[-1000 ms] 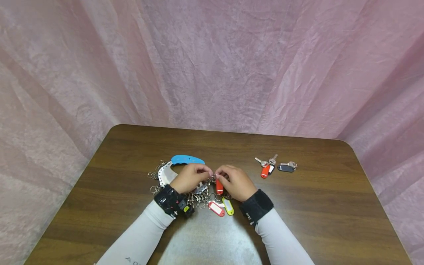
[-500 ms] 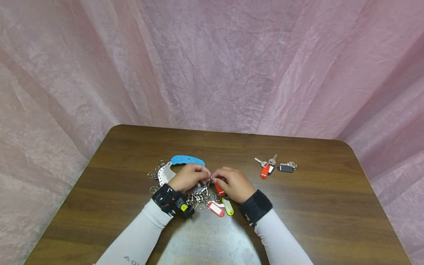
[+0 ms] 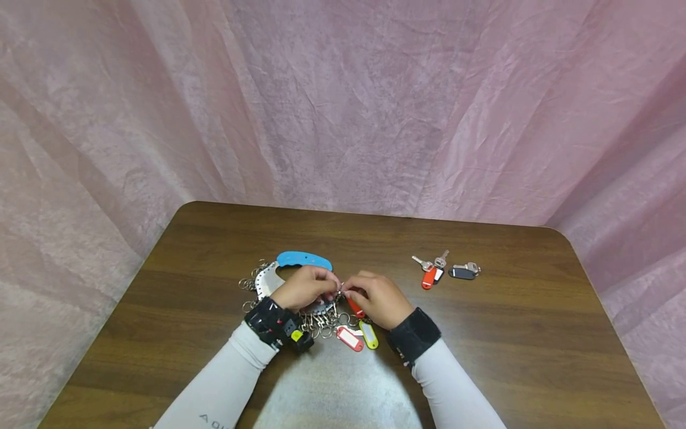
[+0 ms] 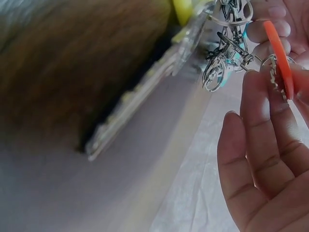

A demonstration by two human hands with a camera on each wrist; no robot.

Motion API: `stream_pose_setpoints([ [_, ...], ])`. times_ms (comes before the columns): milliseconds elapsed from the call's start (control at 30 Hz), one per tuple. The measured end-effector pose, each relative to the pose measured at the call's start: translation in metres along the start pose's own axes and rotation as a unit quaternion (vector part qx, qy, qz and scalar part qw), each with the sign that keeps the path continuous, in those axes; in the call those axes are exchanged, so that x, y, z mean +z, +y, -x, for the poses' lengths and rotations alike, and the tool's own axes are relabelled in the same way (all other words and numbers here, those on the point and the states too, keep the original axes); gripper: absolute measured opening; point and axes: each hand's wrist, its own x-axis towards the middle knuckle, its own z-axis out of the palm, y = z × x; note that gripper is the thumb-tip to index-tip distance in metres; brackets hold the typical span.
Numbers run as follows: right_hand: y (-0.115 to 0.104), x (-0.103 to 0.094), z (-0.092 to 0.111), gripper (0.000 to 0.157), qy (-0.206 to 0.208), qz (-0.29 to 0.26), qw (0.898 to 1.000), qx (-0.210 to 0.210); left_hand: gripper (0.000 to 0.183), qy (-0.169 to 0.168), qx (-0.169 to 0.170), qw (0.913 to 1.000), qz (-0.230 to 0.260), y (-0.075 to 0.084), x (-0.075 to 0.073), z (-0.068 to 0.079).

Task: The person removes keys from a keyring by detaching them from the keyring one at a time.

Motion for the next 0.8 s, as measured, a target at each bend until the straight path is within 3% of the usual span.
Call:
stream_pose_setpoints([
  [167,-0.0008,0.0,-0.0003,0.011,0.004,-0.001,1.0,-0.002,0.009,-0.007,0.0,0.9999,0.008,-0.0004,0.0006,0.0003],
  [800,0.0004,0.0003,-0.0003,0.008,0.006,0.005,1.0,0.009,0.01,0.0,0.007,0.9987,-0.05,0.0041,-0.0007,0.0022],
])
